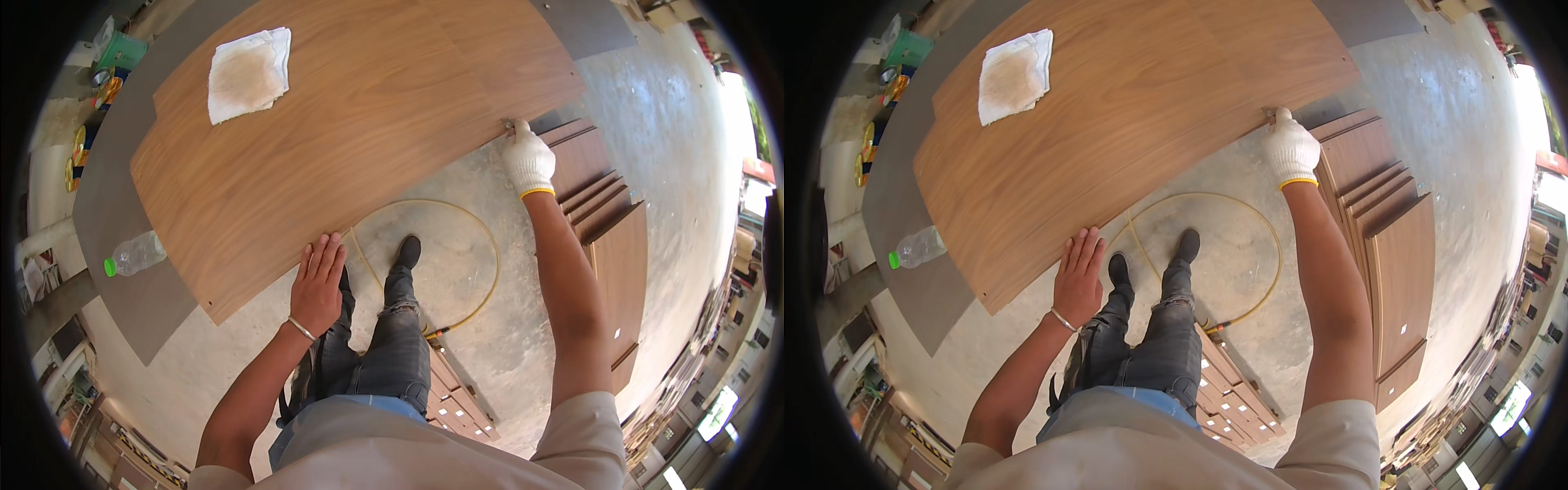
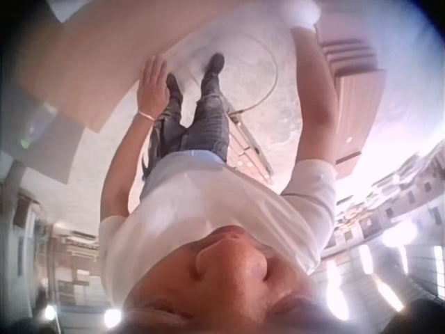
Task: The person wipes the surface of wooden panels with a white cloth, occasionally pouring liquid from a bottle onto the cloth. They handle multiple panels one at a time, moving them between a workbench and the floor, and use a small tool to scrape edges before wiping again.
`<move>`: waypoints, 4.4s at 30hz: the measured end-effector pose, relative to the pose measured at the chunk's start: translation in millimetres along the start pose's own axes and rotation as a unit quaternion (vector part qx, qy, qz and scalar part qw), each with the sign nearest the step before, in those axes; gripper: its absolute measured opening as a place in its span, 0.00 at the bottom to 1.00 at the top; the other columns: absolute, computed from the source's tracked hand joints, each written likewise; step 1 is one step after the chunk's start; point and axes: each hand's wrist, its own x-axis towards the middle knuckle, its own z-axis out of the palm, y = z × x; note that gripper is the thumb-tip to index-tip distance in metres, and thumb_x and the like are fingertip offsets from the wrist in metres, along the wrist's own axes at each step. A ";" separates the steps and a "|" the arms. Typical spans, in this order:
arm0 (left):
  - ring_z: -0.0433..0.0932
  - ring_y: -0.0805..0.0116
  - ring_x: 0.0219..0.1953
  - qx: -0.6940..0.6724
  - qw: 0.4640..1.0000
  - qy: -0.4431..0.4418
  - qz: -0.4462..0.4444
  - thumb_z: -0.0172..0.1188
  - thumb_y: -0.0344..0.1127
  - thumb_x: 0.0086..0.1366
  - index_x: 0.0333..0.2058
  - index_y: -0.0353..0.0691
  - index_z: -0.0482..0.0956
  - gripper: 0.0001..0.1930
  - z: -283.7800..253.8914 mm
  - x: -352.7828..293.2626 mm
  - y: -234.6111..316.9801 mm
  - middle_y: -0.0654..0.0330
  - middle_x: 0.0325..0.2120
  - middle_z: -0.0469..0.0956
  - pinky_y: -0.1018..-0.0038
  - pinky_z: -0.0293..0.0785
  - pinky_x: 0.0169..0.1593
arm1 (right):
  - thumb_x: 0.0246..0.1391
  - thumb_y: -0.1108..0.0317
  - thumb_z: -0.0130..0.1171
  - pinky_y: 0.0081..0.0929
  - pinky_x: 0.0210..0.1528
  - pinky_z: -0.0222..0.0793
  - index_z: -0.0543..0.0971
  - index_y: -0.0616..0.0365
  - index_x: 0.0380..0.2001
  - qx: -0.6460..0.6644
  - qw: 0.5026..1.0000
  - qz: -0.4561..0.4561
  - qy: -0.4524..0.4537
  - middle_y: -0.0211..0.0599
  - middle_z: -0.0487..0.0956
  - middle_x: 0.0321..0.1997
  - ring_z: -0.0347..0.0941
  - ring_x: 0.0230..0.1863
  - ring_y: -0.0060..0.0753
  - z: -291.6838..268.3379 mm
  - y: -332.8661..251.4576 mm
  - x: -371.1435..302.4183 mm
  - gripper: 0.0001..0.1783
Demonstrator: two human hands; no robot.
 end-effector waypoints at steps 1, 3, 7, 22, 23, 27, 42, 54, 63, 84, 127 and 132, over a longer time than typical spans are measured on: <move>0.48 0.45 0.78 0.010 1.000 -0.009 0.006 0.55 0.24 0.59 0.66 0.29 0.66 0.34 1.7 -0.1 -0.1 0.44 0.75 0.52 0.46 0.45 0.77 | 0.65 0.58 0.51 0.51 0.40 0.77 0.77 0.50 0.48 0.002 1.000 -0.007 0.000 0.47 0.87 0.36 0.85 0.39 0.54 1.9 0.9 -2.0 0.14; 0.47 0.41 0.78 0.015 1.000 -0.007 -0.011 0.56 0.25 0.58 0.65 0.30 0.68 0.33 8.2 -0.3 6.5 0.41 0.75 0.52 0.42 0.44 0.77 | 0.65 0.59 0.51 0.50 0.39 0.78 0.77 0.50 0.49 0.007 0.999 -0.033 -0.022 0.47 0.87 0.36 0.85 0.39 0.53 6.1 -4.7 -9.7 0.14; 0.47 0.35 0.77 0.015 0.999 -0.004 -0.050 0.57 0.26 0.57 0.62 0.32 0.72 0.31 13.5 1.6 21.5 0.35 0.74 0.50 0.37 0.44 0.75 | 0.65 0.58 0.52 0.53 0.38 0.76 0.77 0.49 0.49 0.009 0.997 -0.063 -0.034 0.48 0.85 0.33 0.83 0.36 0.55 12.4 -49.8 -48.2 0.14; 0.62 0.37 0.67 -0.064 0.993 0.044 -0.089 0.58 0.24 0.53 0.52 0.30 0.77 0.24 -0.5 -34.3 19.9 0.39 0.70 0.61 0.46 0.60 0.70 | 0.59 0.60 0.57 0.47 0.30 0.78 0.74 0.52 0.41 0.029 0.990 -0.116 -0.069 0.43 0.85 0.27 0.85 0.29 0.50 24.0 -144.5 -144.3 0.11; 0.63 0.37 0.67 -0.073 0.991 0.056 -0.097 0.58 0.24 0.54 0.52 0.31 0.77 0.24 -2.9 -44.3 15.6 0.40 0.69 0.62 0.46 0.60 0.69 | 0.59 0.60 0.58 0.46 0.30 0.79 0.74 0.52 0.41 0.025 0.989 -0.117 -0.087 0.43 0.85 0.28 0.85 0.30 0.49 24.7 -156.7 -155.0 0.11; 0.64 0.39 0.66 -0.069 0.982 0.113 -0.134 0.56 0.22 0.54 0.52 0.33 0.78 0.24 -18.7 -86.2 -15.0 0.45 0.65 0.68 0.48 0.60 0.68 | 0.60 0.61 0.57 0.45 0.26 0.76 0.73 0.53 0.39 0.038 0.984 -0.147 -0.093 0.44 0.83 0.24 0.83 0.26 0.50 33.1 -196.1 -195.8 0.10; 0.48 0.46 0.78 0.013 0.978 0.051 -0.204 0.53 0.20 0.58 0.73 0.35 0.57 0.42 -27.7 -218.6 -123.4 0.48 0.76 0.53 0.48 0.45 0.78 | 0.59 0.61 0.56 0.46 0.24 0.77 0.73 0.55 0.37 0.162 0.980 -0.119 0.011 0.46 0.82 0.21 0.82 0.21 0.49 59.9 -263.2 -271.4 0.10; 0.56 0.48 0.76 -0.100 0.962 -0.023 -0.253 0.57 0.26 0.59 0.66 0.31 0.67 0.33 -15.8 -288.8 -84.9 0.48 0.73 0.59 0.49 0.50 0.77 | 0.58 0.59 0.61 0.47 0.25 0.76 0.72 0.56 0.39 0.144 0.961 -0.207 -0.115 0.45 0.83 0.22 0.82 0.23 0.51 61.7 -370.6 -368.7 0.14; 0.75 0.47 0.59 -0.131 0.925 0.119 -0.336 0.58 0.22 0.56 0.50 0.35 0.79 0.21 -20.0 -344.6 -76.7 0.49 0.53 0.80 0.51 0.67 0.67 | 0.58 0.61 0.58 0.49 0.26 0.75 0.75 0.54 0.36 0.136 0.908 -0.346 -0.191 0.45 0.83 0.22 0.82 0.23 0.49 106.8 -458.1 -467.7 0.09; 0.79 0.75 0.25 -0.670 0.472 0.290 -0.494 0.68 0.37 0.68 0.33 0.35 0.83 0.10 -23.2 -286.8 -185.2 0.62 0.25 0.83 0.76 0.77 0.32 | 0.62 0.74 0.48 0.33 0.43 0.79 0.52 0.47 0.78 0.406 0.725 -0.143 -0.538 0.44 0.84 0.44 0.84 0.38 0.34 26.3 -477.4 -436.2 0.42; 0.78 0.69 0.48 -0.390 0.477 0.619 -0.488 0.77 0.26 0.54 0.49 0.37 0.77 0.24 -75.0 -163.4 -349.0 0.63 0.46 0.81 0.69 0.74 0.56 | 0.64 0.56 0.64 0.50 0.69 0.68 0.66 0.63 0.69 0.755 0.420 -0.086 -0.496 0.47 0.72 0.69 0.70 0.68 0.49 -122.4 -384.4 -33.3 0.37; 0.79 0.68 0.48 -0.400 0.501 0.607 -0.470 0.77 0.28 0.54 0.49 0.37 0.78 0.24 -108.1 -175.1 -321.5 0.61 0.47 0.82 0.69 0.75 0.54 | 0.52 0.43 0.71 0.67 0.72 0.61 0.63 0.60 0.71 0.820 0.089 -0.010 -0.566 0.55 0.66 0.73 0.63 0.72 0.63 -121.6 -391.7 -68.4 0.51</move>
